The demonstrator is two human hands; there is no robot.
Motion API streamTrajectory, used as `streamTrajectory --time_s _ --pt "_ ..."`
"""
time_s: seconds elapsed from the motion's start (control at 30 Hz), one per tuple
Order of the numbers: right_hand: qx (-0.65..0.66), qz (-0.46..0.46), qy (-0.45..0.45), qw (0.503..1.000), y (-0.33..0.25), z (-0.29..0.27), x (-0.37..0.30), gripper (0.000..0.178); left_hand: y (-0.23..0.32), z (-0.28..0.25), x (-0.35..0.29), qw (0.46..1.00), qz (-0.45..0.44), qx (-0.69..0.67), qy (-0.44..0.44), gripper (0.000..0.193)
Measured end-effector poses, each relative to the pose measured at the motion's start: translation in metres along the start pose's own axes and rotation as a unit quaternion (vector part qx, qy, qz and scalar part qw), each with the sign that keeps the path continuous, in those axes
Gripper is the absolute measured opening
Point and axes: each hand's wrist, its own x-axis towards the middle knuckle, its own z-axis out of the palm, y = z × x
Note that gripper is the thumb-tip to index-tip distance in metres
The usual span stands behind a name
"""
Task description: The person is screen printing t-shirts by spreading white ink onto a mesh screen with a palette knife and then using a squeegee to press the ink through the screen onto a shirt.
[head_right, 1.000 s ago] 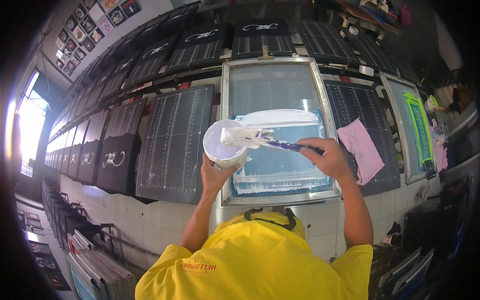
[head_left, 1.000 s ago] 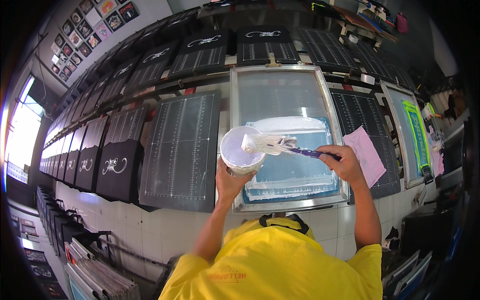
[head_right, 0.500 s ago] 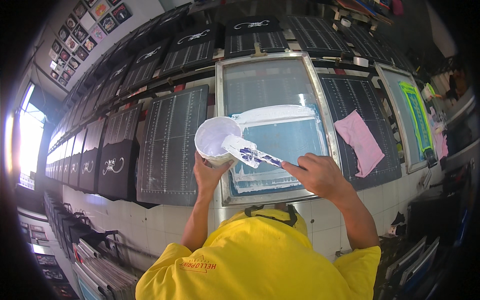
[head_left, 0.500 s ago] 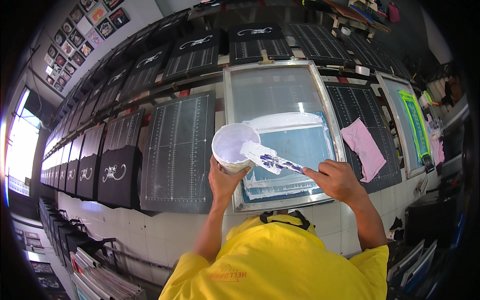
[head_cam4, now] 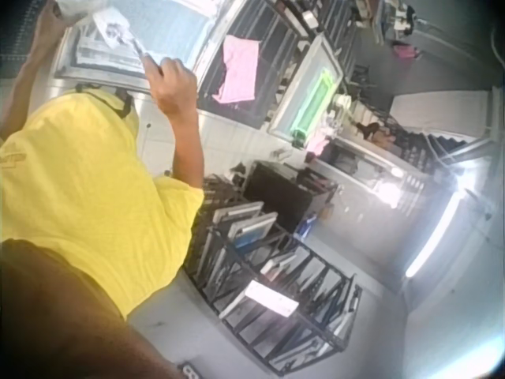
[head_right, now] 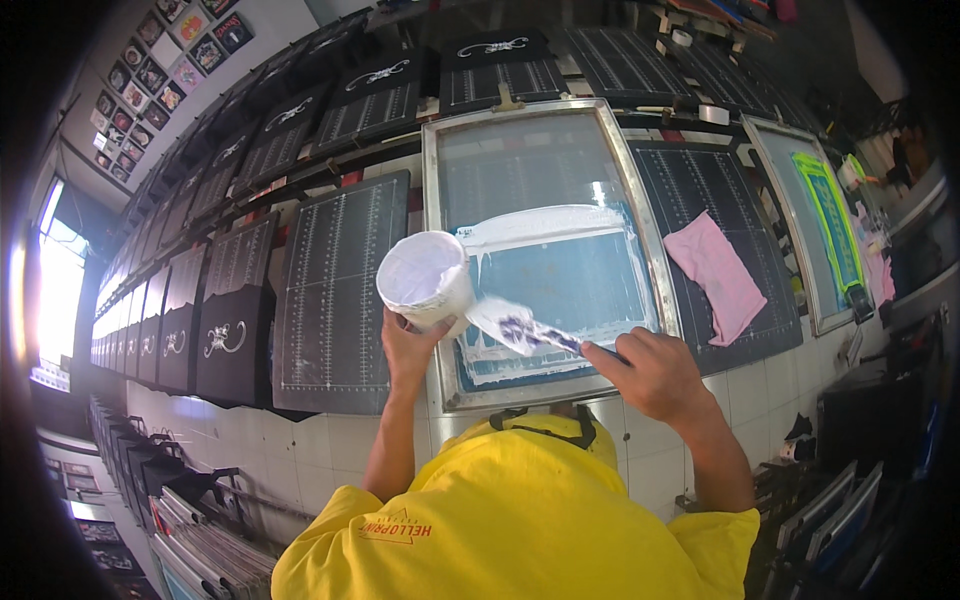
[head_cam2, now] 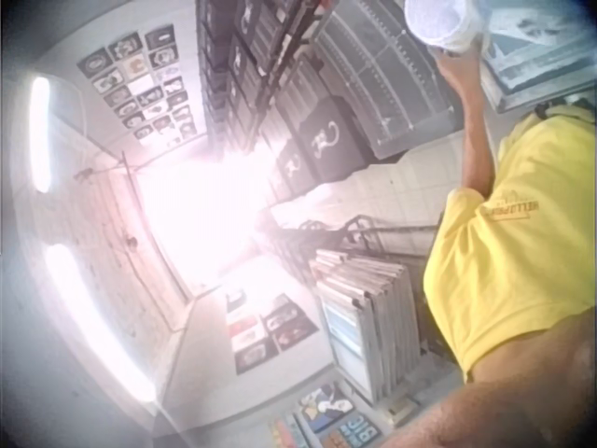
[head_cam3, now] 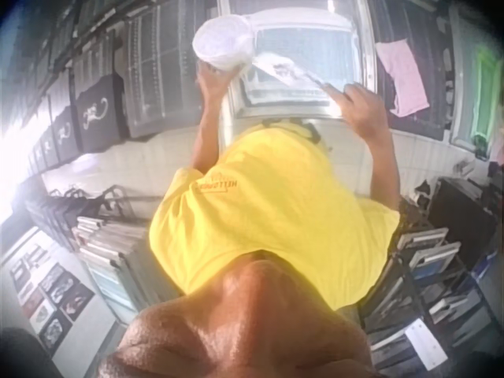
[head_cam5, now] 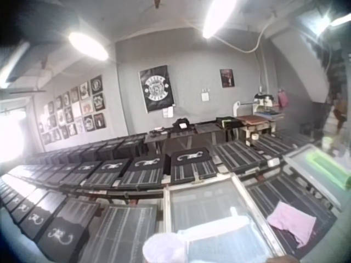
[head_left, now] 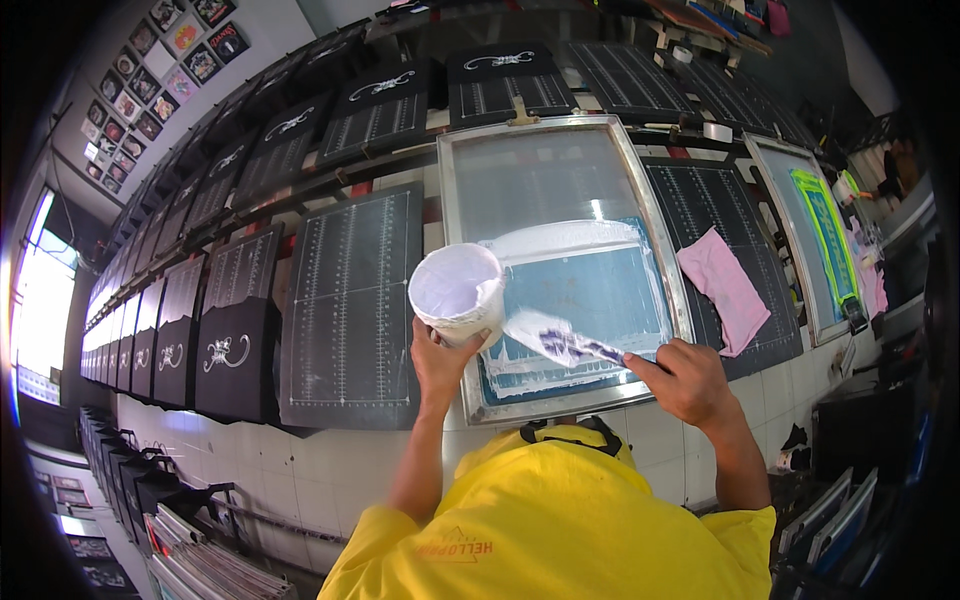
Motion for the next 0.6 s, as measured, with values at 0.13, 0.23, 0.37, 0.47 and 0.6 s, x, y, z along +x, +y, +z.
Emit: streamTrajectory --time_s 0.13,0.23,0.37,0.47,0.6 --pt "0.028 0.059 0.002 0.998 -0.002 0.012 -0.018 0.032 -0.006 -0.01 0.006 0.998 -0.034 -0.058 -0.004 0.084" --pt "0.118 0.149 0.028 0.981 0.003 0.028 -0.035 0.026 -0.01 -0.016 0.006 0.999 -0.024 -0.046 -0.002 0.081" --pt "0.245 0.351 -0.026 0.903 0.019 0.026 -0.054 0.016 -0.02 -0.025 0.001 0.994 -0.021 -0.104 -0.014 0.082" --pt "0.278 0.446 -0.07 0.848 0.056 0.025 -0.083 0.016 -0.019 -0.031 -0.007 0.995 -0.029 -0.092 -0.017 0.085" --pt "0.246 0.468 -0.123 0.84 0.104 0.013 -0.119 0.016 -0.021 -0.037 -0.015 0.998 -0.014 -0.057 -0.009 0.081"
